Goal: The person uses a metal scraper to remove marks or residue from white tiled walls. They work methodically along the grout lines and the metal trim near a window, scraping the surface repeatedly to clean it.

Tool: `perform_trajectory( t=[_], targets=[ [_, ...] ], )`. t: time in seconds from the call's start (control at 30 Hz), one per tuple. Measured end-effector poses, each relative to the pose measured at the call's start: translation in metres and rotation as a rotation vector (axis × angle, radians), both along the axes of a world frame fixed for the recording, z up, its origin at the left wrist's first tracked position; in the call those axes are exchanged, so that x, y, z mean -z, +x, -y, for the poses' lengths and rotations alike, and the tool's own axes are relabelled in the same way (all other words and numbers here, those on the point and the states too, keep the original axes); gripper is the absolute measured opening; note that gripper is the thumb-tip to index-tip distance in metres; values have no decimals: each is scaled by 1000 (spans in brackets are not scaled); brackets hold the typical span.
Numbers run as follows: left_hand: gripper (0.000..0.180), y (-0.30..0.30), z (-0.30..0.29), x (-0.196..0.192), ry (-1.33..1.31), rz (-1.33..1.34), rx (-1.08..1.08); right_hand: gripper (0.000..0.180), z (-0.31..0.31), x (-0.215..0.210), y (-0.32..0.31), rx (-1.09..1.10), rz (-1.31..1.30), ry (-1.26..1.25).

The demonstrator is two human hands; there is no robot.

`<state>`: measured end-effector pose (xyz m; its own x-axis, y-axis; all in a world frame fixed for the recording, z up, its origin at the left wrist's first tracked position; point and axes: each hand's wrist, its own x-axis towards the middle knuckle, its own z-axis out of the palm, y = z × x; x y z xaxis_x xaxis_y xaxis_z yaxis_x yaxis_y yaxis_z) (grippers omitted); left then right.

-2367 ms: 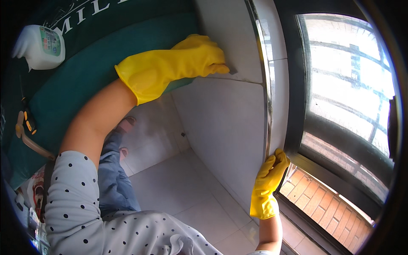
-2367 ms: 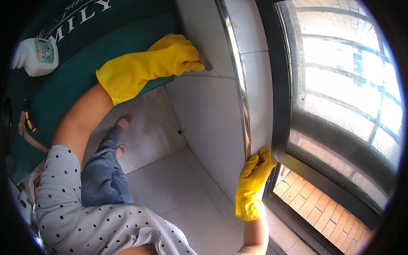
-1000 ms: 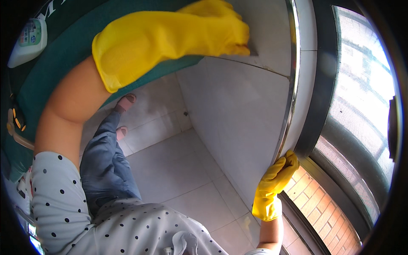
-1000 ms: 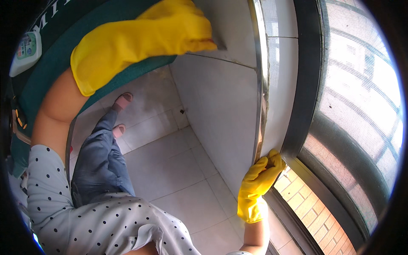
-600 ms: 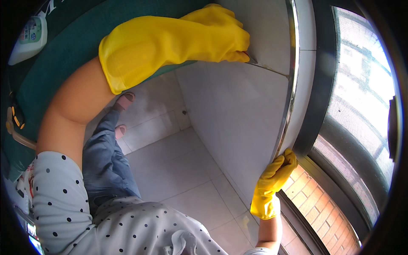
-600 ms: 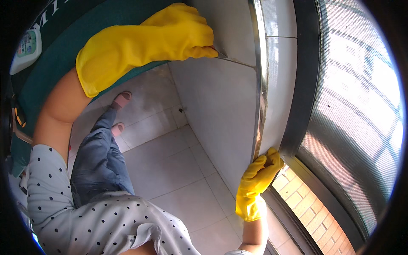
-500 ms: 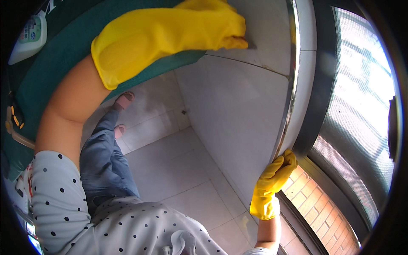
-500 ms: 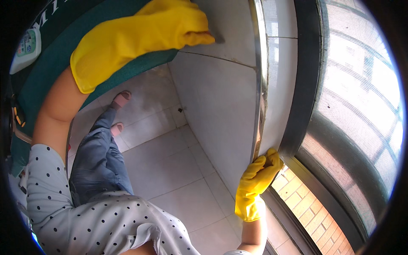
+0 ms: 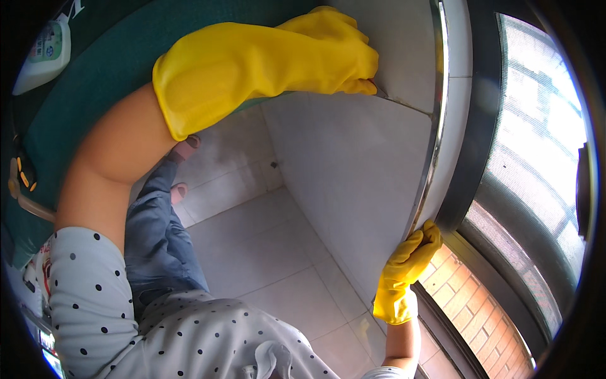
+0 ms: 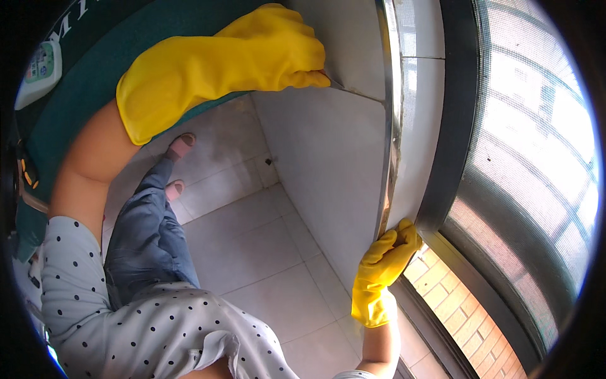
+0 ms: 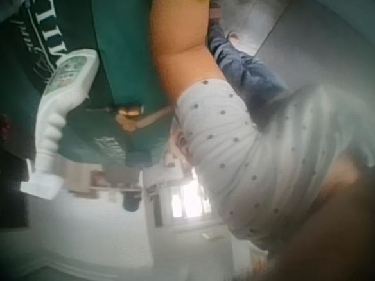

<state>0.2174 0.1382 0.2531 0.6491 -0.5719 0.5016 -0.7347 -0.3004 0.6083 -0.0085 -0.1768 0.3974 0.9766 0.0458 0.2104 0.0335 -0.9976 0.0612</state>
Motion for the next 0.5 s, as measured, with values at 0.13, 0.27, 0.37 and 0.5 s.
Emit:
perform_trajectory(
  t=[0.13, 0.27, 0.37, 0.5],
  targets=[
    [25, 4, -7, 1, 6, 8, -43, 33, -3, 1, 0, -10, 14, 10],
    [25, -3, 4, 8, 10, -37, -87, 34, -10, -2, 1, 16, -17, 39],
    [26, -3, 1, 7, -72, -43, -53, 34, -7, -2, 0, 8, -21, 21],
    [25, 3, -14, 3, -29, -12, -99, 35, -13, -1, 2, 45, -13, 74]
  ],
)
